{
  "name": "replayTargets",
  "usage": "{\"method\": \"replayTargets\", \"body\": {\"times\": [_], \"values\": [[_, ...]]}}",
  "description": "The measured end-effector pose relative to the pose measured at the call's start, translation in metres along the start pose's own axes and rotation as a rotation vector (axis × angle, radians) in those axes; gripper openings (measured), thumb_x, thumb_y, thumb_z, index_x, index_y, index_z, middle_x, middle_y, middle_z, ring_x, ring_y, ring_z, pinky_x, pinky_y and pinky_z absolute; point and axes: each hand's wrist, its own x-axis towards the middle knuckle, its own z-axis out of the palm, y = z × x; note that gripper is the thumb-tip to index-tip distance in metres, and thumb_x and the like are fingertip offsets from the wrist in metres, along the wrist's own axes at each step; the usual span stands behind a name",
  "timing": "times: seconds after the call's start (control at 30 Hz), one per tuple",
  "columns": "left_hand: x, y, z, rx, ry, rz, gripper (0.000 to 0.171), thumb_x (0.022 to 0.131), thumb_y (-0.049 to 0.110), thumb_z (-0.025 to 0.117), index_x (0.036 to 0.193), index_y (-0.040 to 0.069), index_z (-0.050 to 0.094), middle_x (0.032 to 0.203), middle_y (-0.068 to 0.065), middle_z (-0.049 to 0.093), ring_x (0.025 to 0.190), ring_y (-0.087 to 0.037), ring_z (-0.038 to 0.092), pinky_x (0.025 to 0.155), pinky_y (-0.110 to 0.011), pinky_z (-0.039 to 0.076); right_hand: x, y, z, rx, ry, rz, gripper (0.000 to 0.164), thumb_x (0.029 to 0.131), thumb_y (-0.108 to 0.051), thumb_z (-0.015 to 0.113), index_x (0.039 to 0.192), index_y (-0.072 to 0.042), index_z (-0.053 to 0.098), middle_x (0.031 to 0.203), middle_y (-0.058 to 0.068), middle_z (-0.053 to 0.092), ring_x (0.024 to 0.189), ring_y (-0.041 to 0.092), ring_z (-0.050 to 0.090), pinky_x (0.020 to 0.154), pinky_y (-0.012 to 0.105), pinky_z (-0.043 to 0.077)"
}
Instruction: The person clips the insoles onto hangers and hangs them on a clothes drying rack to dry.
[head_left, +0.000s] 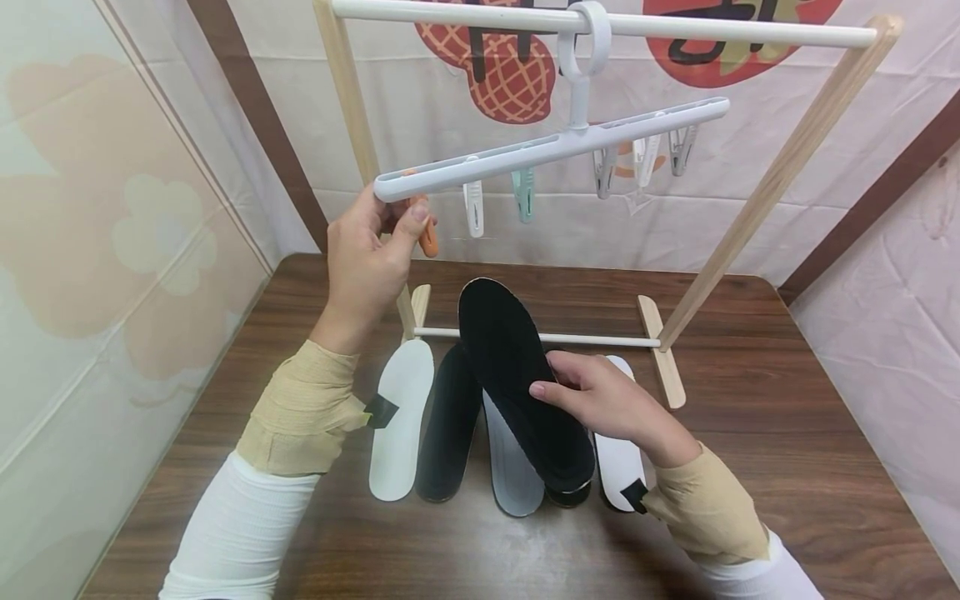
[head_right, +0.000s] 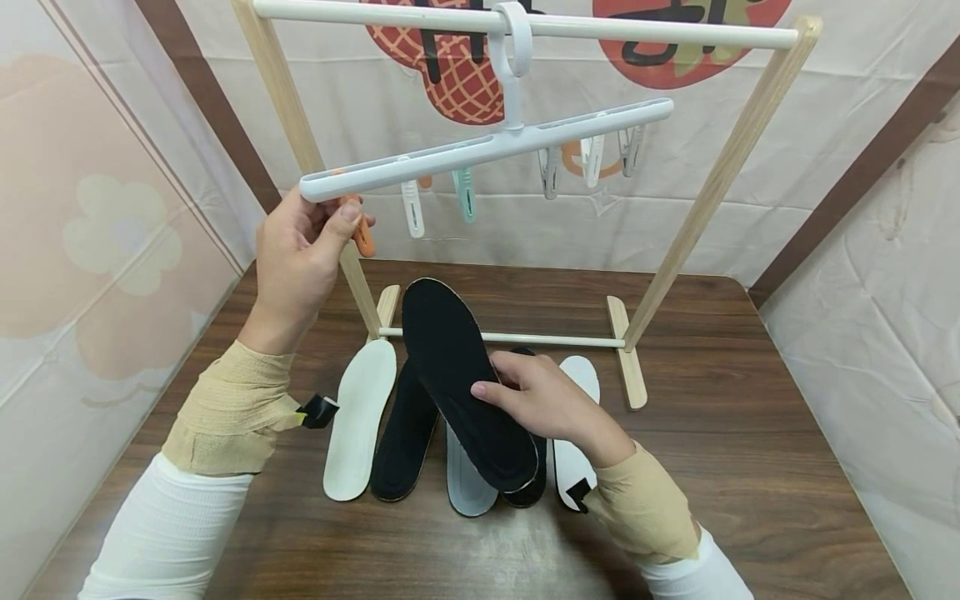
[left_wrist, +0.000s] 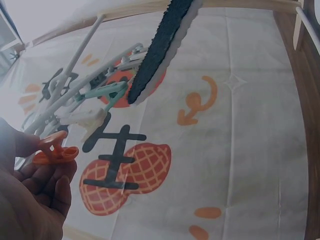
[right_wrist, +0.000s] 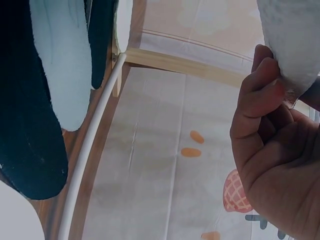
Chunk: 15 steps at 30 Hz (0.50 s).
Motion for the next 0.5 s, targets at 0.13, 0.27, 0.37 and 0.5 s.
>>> {"method": "replayTargets", "body": {"times": [0.13, 0.27, 0.37, 0.5], "values": [[-0.0002, -0.0003, -0.0002, -0.002, -0.001, 0.009, 0.031, 0.099, 0.012, 0.064, 0.127, -0.002, 0.063, 0.078, -0.007, 0.066, 0.070, -0.012, 0.059, 0.066, -0.023, 0.042, 0.0025, -0.0024, 0.0007, 0.009, -0.015, -0.003, 0.007, 0.098, -0.025, 0.068, 0.101, -0.018, 0.068, 0.069, -0.013, 0.056, 0.068, 0.008, 0.053, 0.065, 0.027, 0.047], [-0.0001, -0.0015, -0.0004, -0.002, -0.002, 0.021, 0.030, 0.099, 0.012, 0.064, 0.126, -0.002, 0.063, 0.077, -0.008, 0.066, 0.070, -0.019, 0.060, 0.065, -0.023, 0.042, 0.0040, -0.0040, 0.0011, 0.000, -0.018, -0.008, 0.009, 0.098, -0.025, 0.068, 0.104, -0.019, 0.069, 0.070, -0.013, 0.058, 0.070, 0.008, 0.055, 0.066, 0.028, 0.049], [0.0001, -0.0025, -0.0007, -0.001, -0.003, 0.021, 0.029, 0.099, 0.012, 0.064, 0.126, -0.001, 0.064, 0.077, -0.007, 0.066, 0.071, -0.022, 0.060, 0.065, -0.023, 0.042, 0.0050, -0.0056, 0.0017, 0.002, -0.021, -0.011, 0.010, 0.098, -0.026, 0.068, 0.105, -0.019, 0.069, 0.070, -0.013, 0.060, 0.070, 0.008, 0.056, 0.066, 0.028, 0.049], [0.0002, -0.0030, -0.0007, -0.004, 0.000, 0.012, 0.029, 0.099, 0.012, 0.064, 0.125, -0.001, 0.064, 0.077, -0.006, 0.066, 0.070, -0.015, 0.059, 0.066, -0.024, 0.042, 0.0058, -0.0080, 0.0021, 0.010, -0.026, -0.013, 0.010, 0.098, -0.026, 0.067, 0.106, -0.019, 0.069, 0.072, -0.012, 0.064, 0.070, 0.007, 0.059, 0.067, 0.028, 0.050]]}}
